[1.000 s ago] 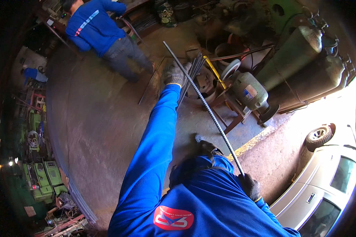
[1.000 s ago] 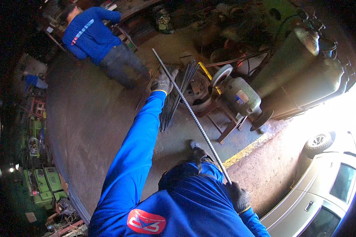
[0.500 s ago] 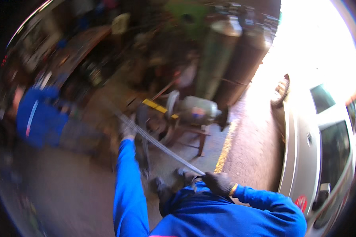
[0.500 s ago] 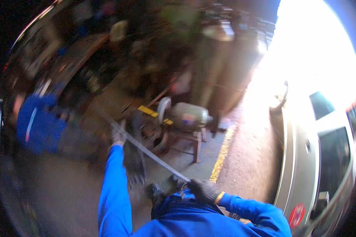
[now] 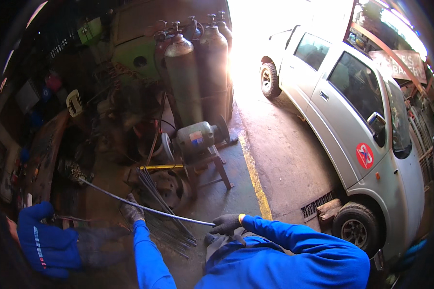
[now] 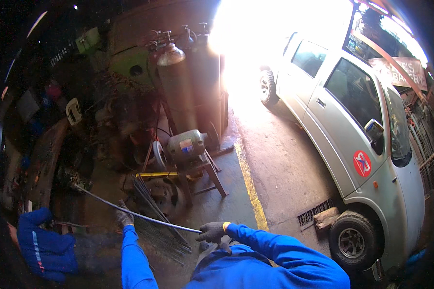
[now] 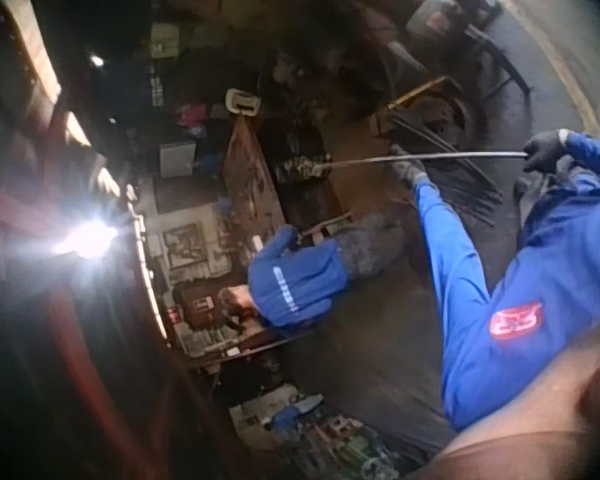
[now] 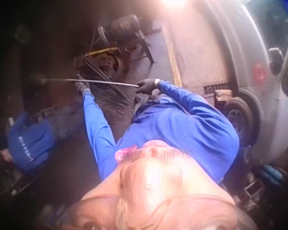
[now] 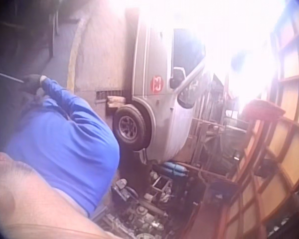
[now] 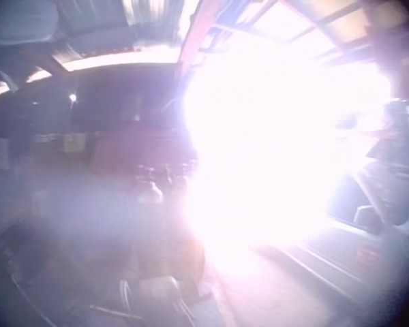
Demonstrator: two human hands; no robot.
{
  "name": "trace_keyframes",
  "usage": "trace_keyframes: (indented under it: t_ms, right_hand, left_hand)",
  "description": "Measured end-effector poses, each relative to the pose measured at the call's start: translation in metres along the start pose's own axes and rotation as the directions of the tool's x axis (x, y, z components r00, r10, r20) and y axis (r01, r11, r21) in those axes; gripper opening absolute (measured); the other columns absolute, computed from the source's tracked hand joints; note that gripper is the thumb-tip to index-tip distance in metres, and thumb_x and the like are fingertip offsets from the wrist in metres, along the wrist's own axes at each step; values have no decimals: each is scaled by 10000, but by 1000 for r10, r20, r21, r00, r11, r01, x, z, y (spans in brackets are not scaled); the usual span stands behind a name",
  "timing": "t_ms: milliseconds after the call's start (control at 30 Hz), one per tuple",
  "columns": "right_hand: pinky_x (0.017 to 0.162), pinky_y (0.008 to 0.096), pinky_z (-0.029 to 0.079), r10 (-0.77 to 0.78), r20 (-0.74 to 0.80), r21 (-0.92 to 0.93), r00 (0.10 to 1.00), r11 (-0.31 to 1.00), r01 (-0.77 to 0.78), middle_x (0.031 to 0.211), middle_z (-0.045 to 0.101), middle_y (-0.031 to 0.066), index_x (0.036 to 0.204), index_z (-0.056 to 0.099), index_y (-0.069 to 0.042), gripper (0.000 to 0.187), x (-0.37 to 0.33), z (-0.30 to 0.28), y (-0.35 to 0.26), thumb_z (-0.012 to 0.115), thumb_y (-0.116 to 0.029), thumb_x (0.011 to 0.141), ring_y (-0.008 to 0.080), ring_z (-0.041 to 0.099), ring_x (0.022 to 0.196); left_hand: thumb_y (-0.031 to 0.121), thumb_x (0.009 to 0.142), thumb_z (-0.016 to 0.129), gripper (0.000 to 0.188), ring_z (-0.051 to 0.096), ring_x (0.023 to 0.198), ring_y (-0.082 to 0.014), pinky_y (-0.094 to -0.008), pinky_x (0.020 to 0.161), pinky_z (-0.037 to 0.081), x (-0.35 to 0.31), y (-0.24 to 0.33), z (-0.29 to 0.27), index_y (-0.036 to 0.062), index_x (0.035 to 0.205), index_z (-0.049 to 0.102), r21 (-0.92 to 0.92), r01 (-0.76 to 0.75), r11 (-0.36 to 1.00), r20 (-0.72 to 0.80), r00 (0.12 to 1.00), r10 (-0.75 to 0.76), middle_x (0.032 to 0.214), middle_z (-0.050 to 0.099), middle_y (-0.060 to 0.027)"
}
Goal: The person uses a bench grinder to deburr and smooth the ends of long metal rods. They hold each rod with both hands, pressing it against the spinning wheel to create sparks, then rotate the rod to treat different sides. After processing, the person places the rods into a pile on the floor.
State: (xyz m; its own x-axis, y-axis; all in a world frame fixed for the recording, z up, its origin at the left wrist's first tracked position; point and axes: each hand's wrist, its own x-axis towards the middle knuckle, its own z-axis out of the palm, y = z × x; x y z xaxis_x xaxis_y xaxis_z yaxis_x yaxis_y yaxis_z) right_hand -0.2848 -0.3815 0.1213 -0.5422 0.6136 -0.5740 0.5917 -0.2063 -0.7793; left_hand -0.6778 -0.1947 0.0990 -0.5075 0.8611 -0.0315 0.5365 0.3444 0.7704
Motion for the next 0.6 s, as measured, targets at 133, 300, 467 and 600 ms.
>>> trace_keyframes:
  t_ms: [133, 300, 467, 600]
  right_hand:
    - [571, 383, 546, 87, 42, 4, 995, 996, -87, 800, 676, 78, 1056, 718, -2, 644, 31, 57, 11, 633, -620, 896, 204, 636, 640]
    - [537, 397, 507, 234, -284, 146, 930, 969, -199, 716, 680, 126, 899, 739, 2, 653, 11, 122, 34, 611, -638, 893, 241, 649, 599]
    - [571, 388, 479, 245, -440, 169, 864, 967, -189, 664, 642, 97, 838, 716, 3, 596, -49, 197, 120, 645, -587, 897, 199, 616, 622]
    - [563, 338, 433, 254, -539, 241, 803, 960, -142, 634, 605, 44, 779, 688, 5, 485, -133, 266, 170, 693, -460, 919, 116, 531, 612]
  left_hand:
    - [435, 1033, 481, 498, 640, 1097, -349, -432, 929, 508, -19, -30, -18, -14, 1194, 626, 17, -130, 991, 177, 976, 125, 1225, 663, -207]
    - [513, 994, 508, 654, 590, 1194, -374, -459, 1012, 473, -74, -27, -17, 30, 1435, 471, 94, -216, 972, 164, 966, 199, 1333, 591, -250]
    - [585, 967, 489, 707, 606, 1159, -408, -491, 973, 486, -136, -28, -21, 42, 1419, 462, 180, -201, 963, 122, 976, 181, 1288, 612, -254]
    - [643, 946, 474, 750, 618, 1132, -434, -518, 942, 497, -185, -50, -16, 51, 1407, 454, 259, -218, 941, 130, 973, 190, 1251, 629, -257]
